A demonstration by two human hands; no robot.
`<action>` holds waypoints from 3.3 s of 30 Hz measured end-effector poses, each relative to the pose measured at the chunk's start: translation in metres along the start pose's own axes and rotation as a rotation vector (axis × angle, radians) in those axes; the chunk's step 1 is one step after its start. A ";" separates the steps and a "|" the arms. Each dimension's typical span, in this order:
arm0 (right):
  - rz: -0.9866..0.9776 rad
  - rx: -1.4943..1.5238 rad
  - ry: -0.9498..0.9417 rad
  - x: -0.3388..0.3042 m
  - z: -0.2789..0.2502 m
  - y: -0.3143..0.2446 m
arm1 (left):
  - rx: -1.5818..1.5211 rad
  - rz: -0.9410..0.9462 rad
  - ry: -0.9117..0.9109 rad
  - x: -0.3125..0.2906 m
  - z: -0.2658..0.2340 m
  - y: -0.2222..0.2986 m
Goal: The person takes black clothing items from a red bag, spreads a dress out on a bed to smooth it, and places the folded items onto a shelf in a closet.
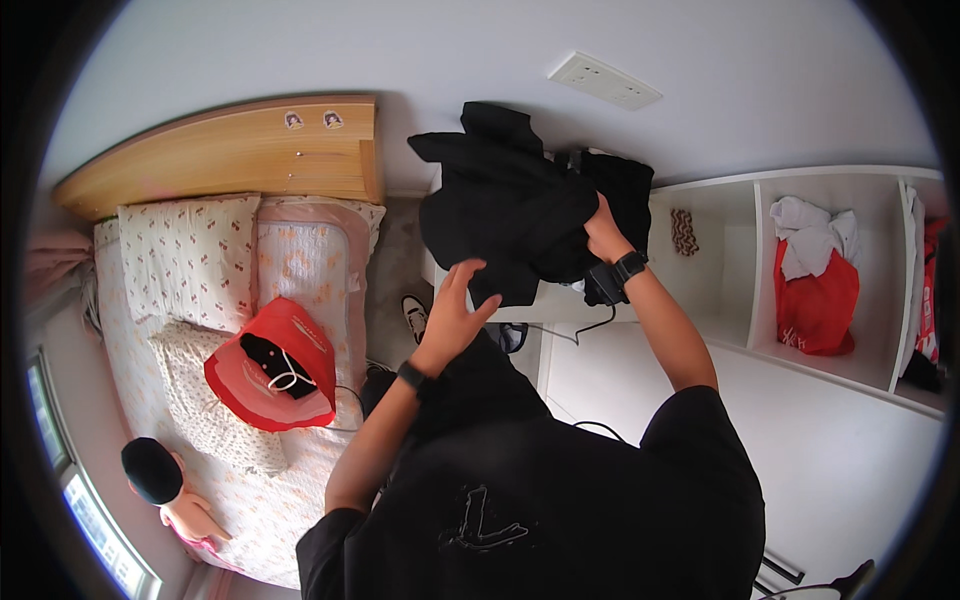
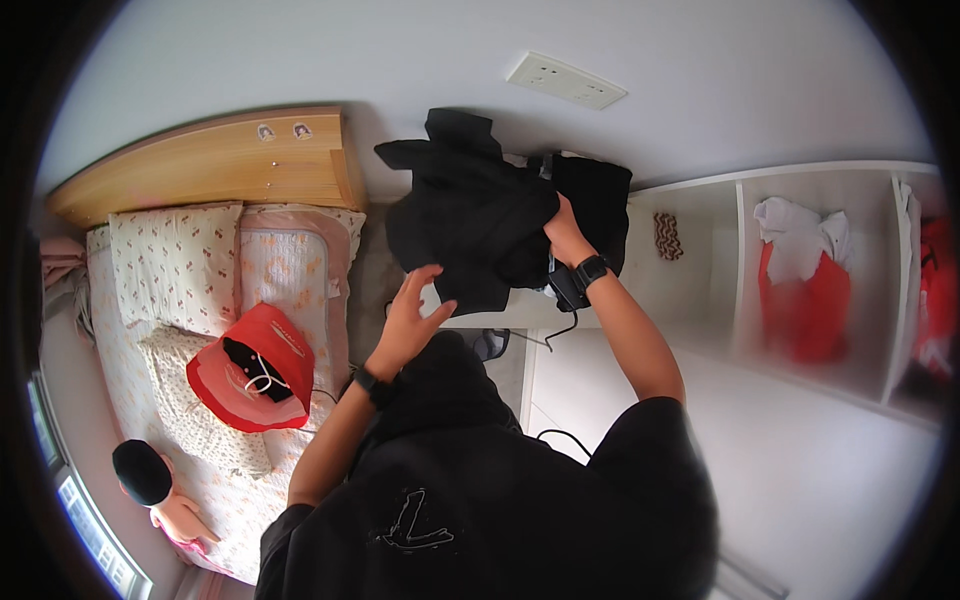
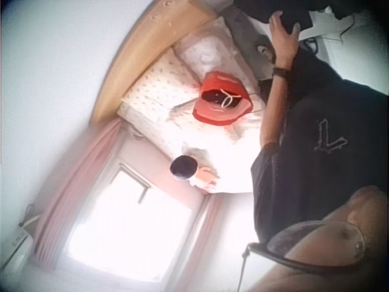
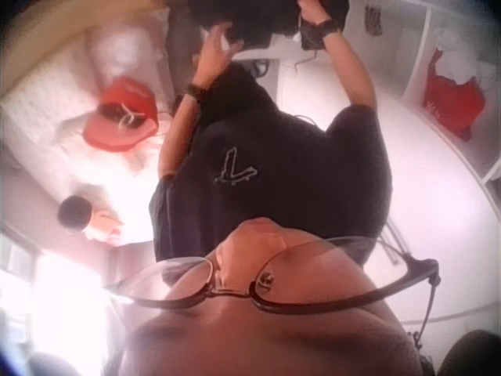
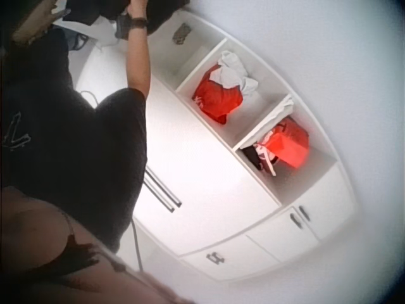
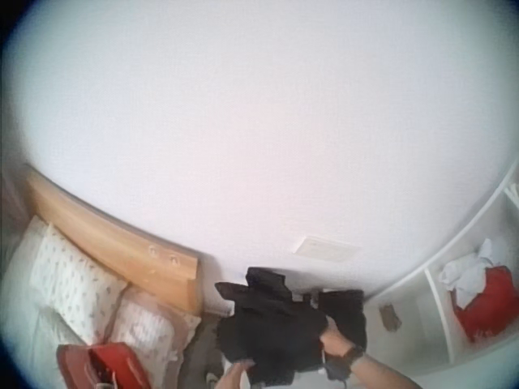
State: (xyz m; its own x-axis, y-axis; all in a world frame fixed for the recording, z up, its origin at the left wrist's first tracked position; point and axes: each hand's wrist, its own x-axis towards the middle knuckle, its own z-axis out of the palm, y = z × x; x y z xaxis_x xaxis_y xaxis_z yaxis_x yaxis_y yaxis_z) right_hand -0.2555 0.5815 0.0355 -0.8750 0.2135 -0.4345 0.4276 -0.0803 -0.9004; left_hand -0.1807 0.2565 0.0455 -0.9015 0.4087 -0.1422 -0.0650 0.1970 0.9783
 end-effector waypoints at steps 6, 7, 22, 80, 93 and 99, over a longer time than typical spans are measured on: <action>0.101 0.065 0.100 -0.013 0.002 0.008 | -0.030 -0.022 -0.082 0.036 0.031 -0.031; 0.143 0.128 0.060 -0.020 0.007 0.003 | -0.048 0.001 -0.107 0.036 0.034 -0.026; 0.458 0.209 -0.161 -0.126 0.021 -0.075 | 0.852 0.560 0.150 0.177 -0.086 0.082; 0.057 -0.028 0.289 0.034 0.050 0.082 | 0.033 -0.088 0.217 0.102 0.061 -0.098; -0.001 1.011 -0.364 -0.178 0.020 0.069 | 0.574 0.547 -0.136 -0.125 0.079 -0.033; -0.256 1.237 -0.779 -0.236 0.020 0.046 | 0.400 0.668 0.508 -0.203 0.022 0.038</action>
State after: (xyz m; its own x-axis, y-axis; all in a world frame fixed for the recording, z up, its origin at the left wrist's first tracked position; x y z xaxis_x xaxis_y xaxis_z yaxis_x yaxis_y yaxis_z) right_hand -0.0337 0.5078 0.0964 -0.9643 -0.1815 0.1929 0.1366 -0.9647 -0.2252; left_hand 0.0090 0.2006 0.1077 -0.7838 0.1274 0.6077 0.6025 0.3926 0.6948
